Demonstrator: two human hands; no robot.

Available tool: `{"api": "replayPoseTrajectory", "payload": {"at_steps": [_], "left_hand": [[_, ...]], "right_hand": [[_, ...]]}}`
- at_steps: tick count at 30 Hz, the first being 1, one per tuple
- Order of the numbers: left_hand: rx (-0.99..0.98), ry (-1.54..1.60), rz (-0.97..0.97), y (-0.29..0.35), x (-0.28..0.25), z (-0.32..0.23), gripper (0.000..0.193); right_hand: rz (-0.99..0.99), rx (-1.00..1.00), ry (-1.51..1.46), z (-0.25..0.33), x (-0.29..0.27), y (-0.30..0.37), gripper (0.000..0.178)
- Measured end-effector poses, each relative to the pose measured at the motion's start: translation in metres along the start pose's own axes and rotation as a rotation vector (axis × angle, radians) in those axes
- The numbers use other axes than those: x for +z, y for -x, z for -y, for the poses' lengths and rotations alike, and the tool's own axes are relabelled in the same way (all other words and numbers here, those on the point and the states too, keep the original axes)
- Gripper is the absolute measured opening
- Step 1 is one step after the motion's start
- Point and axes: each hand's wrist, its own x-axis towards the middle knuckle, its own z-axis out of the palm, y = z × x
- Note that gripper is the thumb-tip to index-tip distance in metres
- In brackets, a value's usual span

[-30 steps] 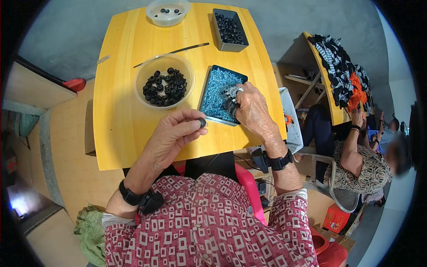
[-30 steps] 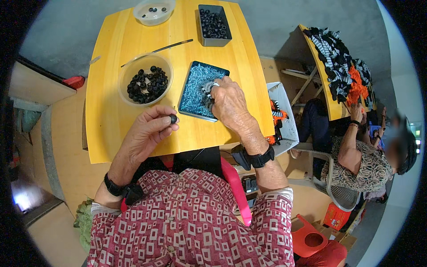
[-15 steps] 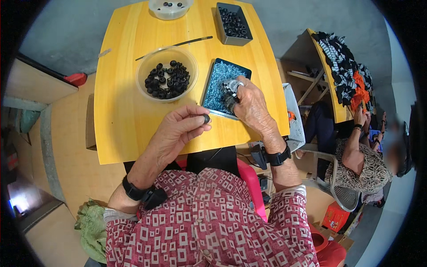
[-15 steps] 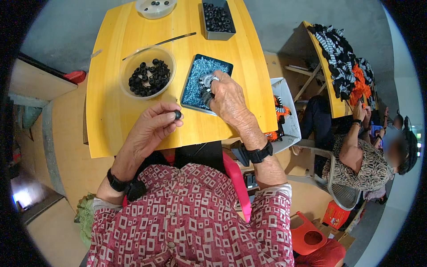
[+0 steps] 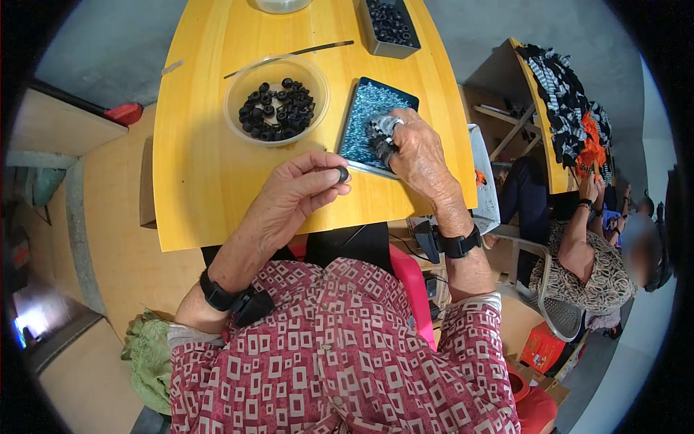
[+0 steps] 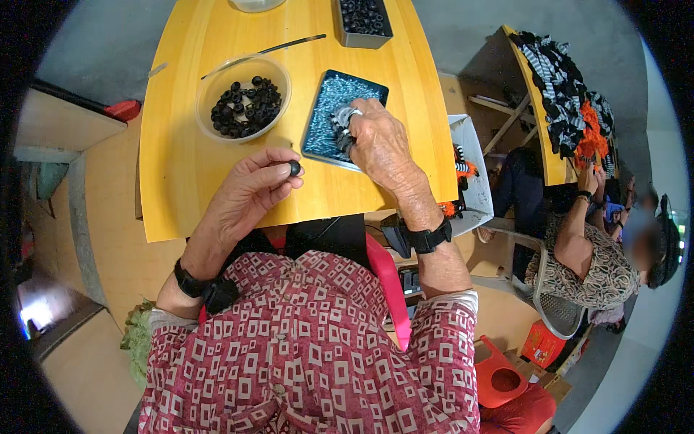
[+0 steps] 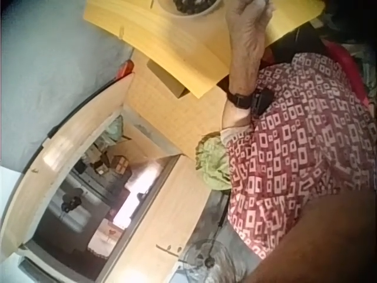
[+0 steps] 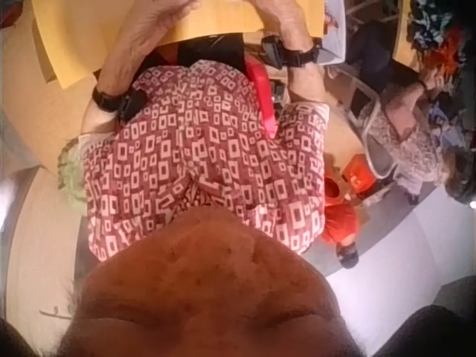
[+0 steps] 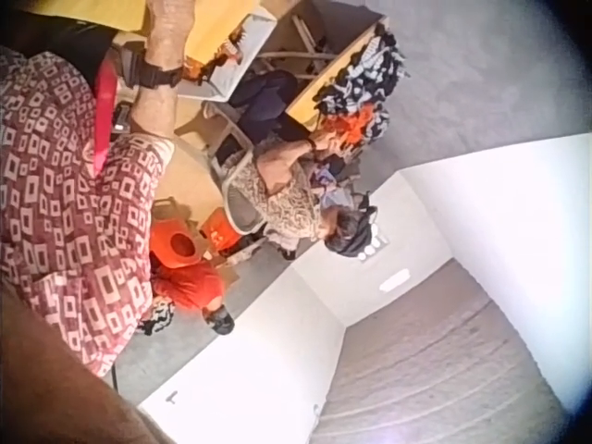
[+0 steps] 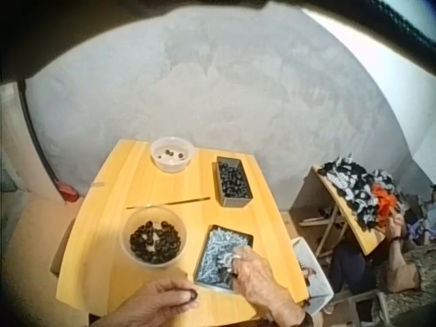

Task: The person assembles black rings onto a piece of textured fabric by hand.

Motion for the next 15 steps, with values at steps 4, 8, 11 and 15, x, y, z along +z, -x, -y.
{"api": "replayPoseTrajectory", "payload": {"at_steps": [4, 8, 11, 15], "left_hand": [[-0.003, 0.002, 0.011, -0.001, -0.004, 0.002, 0.017], [0.0, 0.01, -0.005, 0.001, -0.007, 0.003, 0.017], [-0.002, 0.01, 0.02, -0.001, -0.006, 0.004, 0.017], [-0.003, 0.007, -0.005, 0.001, -0.006, 0.005, 0.017]], "right_hand": [[-0.107, -0.035, -0.023, -0.003, 0.004, 0.004, 0.02], [-0.122, 0.214, -0.483, 0.003, -0.007, 0.004, 0.019], [-0.124, 0.051, -0.336, 0.006, -0.003, 0.003, 0.018], [-0.047, -0.162, -0.022, 0.009, 0.003, -0.005, 0.016]]}}
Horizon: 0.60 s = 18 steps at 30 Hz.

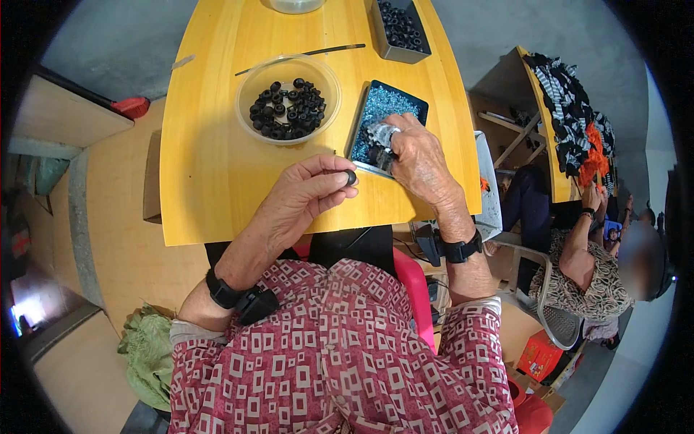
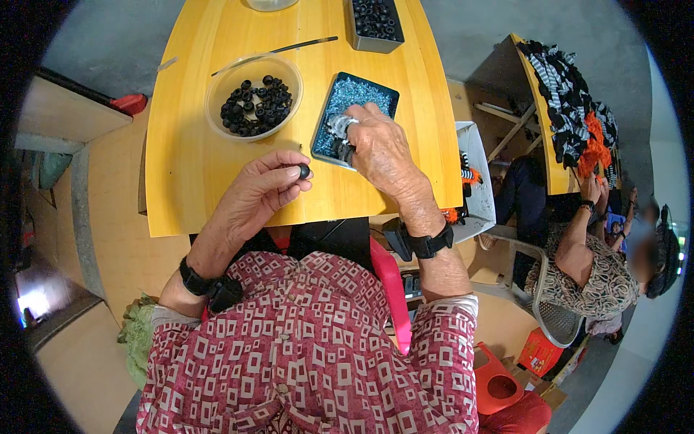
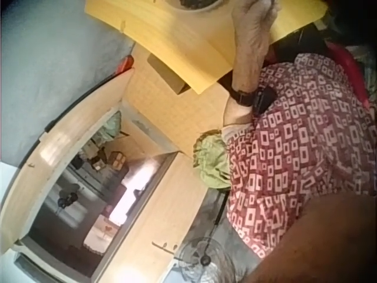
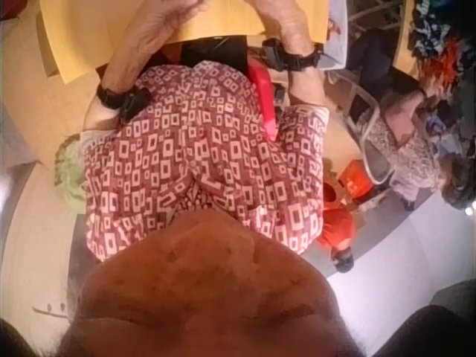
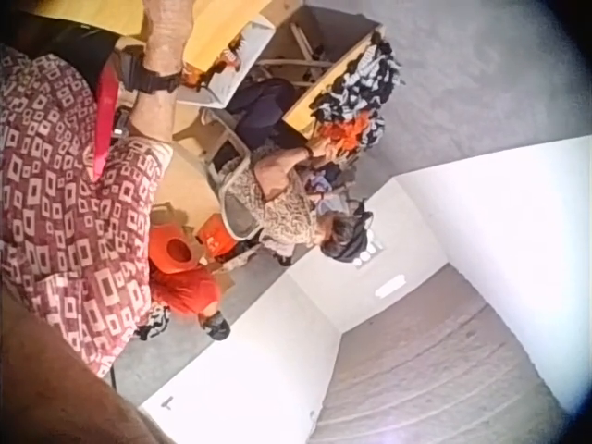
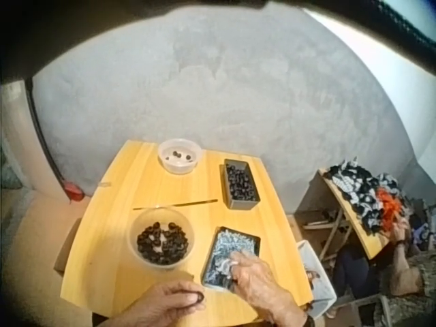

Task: The person assembles black rings onto a piece of textured fabric by hand.

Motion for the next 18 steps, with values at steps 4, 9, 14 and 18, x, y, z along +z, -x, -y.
{"api": "replayPoseTrajectory", "payload": {"at_steps": [4, 9, 14, 18], "left_hand": [[0.008, 0.006, -0.001, 0.001, -0.002, -0.001, 0.017], [0.017, 0.019, -0.004, 0.002, -0.006, -0.002, 0.017], [0.011, -0.001, -0.009, 0.001, -0.005, -0.002, 0.018], [0.011, -0.005, -0.013, 0.0, -0.003, -0.002, 0.018]], "right_hand": [[0.058, 0.035, -0.01, -0.008, 0.005, 0.0, 0.015], [-0.001, 0.222, -0.281, -0.011, 0.001, 0.004, 0.015], [-0.11, 0.066, 0.026, -0.008, 0.001, -0.001, 0.023], [-0.005, 0.156, -0.034, -0.009, 0.002, -0.004, 0.032]]}}
